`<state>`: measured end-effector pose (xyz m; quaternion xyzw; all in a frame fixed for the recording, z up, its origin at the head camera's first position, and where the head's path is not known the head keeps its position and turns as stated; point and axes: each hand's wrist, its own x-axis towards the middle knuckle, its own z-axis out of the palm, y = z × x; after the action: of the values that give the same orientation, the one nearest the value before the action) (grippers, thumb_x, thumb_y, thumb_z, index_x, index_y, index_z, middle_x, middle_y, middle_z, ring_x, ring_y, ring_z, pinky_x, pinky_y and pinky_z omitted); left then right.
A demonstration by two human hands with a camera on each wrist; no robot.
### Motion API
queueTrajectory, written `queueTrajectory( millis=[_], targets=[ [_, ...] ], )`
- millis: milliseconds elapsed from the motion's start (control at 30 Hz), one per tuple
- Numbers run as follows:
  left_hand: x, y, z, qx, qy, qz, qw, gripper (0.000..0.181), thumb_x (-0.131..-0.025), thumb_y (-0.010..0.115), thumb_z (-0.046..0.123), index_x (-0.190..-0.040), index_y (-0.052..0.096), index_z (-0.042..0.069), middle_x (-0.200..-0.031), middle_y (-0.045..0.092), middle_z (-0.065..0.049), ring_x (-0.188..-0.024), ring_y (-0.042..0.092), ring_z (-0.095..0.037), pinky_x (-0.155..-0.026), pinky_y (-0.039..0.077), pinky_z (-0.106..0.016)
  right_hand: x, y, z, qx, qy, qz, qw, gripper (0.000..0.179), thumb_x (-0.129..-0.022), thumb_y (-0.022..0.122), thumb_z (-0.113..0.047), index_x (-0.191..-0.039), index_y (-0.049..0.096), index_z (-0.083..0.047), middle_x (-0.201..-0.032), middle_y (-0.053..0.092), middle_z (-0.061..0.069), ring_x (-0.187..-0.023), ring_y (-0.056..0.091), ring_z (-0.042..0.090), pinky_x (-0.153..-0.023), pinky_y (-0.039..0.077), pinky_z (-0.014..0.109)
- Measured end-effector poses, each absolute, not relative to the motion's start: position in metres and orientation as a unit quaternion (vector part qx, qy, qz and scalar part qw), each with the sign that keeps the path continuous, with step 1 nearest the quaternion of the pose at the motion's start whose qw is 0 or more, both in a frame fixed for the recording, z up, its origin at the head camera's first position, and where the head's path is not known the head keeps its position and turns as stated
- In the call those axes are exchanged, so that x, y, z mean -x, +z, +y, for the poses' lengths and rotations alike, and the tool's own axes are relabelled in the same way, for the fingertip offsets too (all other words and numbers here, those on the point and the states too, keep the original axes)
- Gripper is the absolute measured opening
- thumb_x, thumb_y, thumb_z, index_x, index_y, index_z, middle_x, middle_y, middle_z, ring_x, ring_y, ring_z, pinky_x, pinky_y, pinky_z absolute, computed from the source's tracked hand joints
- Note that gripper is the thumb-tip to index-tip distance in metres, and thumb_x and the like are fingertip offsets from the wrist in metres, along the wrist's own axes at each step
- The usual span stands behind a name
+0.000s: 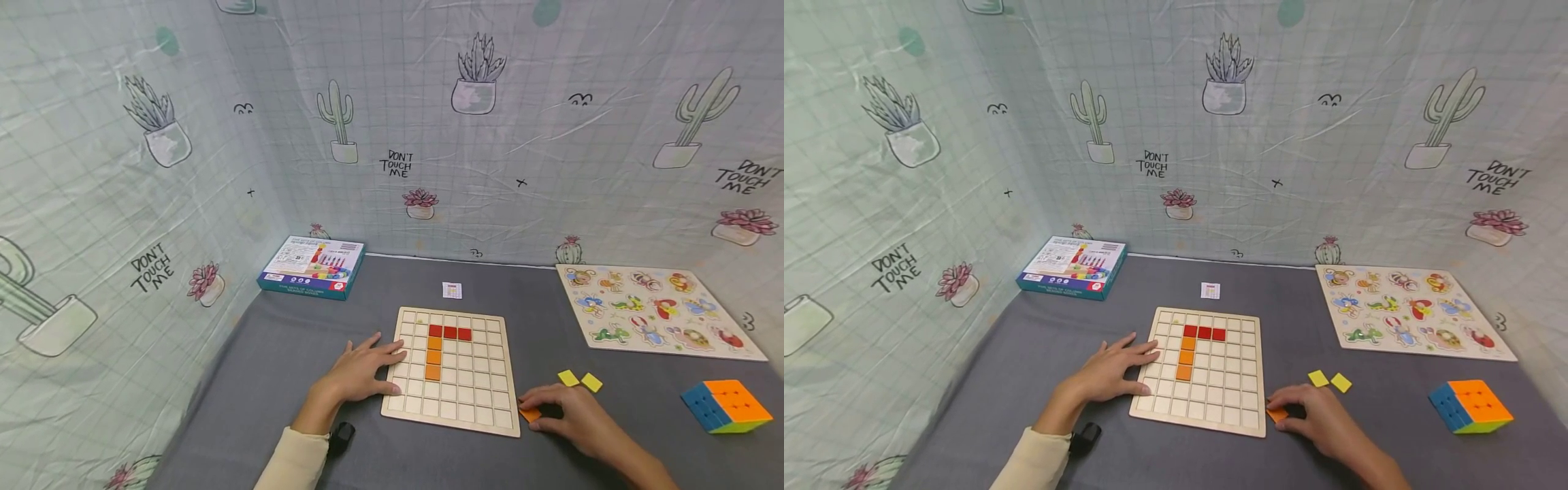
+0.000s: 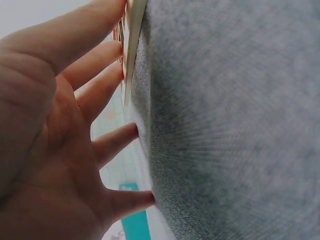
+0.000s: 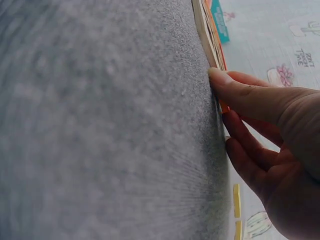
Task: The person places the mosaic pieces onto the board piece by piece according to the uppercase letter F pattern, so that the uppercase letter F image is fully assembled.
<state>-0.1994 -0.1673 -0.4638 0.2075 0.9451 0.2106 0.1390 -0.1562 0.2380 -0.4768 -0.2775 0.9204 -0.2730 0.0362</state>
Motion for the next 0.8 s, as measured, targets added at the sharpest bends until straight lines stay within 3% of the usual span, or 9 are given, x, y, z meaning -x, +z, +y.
queueTrajectory(
  millis=[333,600,800],
  targets=[
    [0.199,-0.465,-0.167,-0.207,0.211,0.944,0.144,0.069,-0.087,0.078,0.044,-0.149,0.055,0.025,-0.165,0.041,0.007,-0.159,0.023,-0.038,-0.118,0.011,-0.08,0.155,-0.477,0.231,0.251,-0.303,0.919,0.037,0.018,-0.08,0.083,-0.034,-0.096,0.076,-0.03,-0.098,0.075,-0.014,-0.089,0.063,-0.009,-0.076,0.057,0.023],
    [0.202,-0.465,-0.168,-0.207,0.214,0.944,0.144,0.069,-0.087,0.079,0.044,-0.149,0.054,0.025,-0.165,0.04,0.008,-0.159,0.021,-0.038,-0.117,0.011,-0.081,0.159,-0.465,0.213,0.239,-0.354,0.904,-0.012,0.017,-0.078,0.086,-0.019,-0.093,0.078,-0.02,-0.097,0.075,-0.005,-0.08,0.06,-0.009,-0.067,0.055,0.019],
    [0.202,-0.464,-0.168,-0.206,0.218,0.943,0.144,0.069,-0.087,0.079,0.043,-0.148,0.055,0.025,-0.165,0.04,0.008,-0.159,0.021,-0.038,-0.117,0.01,-0.081,0.165,-0.458,0.184,0.214,-0.36,0.908,-0.003,0.016,-0.08,0.086,-0.016,-0.095,0.082,-0.016,-0.106,0.076,0.003,-0.085,0.067,0.0,-0.067,0.056,0.017]
  ],
)
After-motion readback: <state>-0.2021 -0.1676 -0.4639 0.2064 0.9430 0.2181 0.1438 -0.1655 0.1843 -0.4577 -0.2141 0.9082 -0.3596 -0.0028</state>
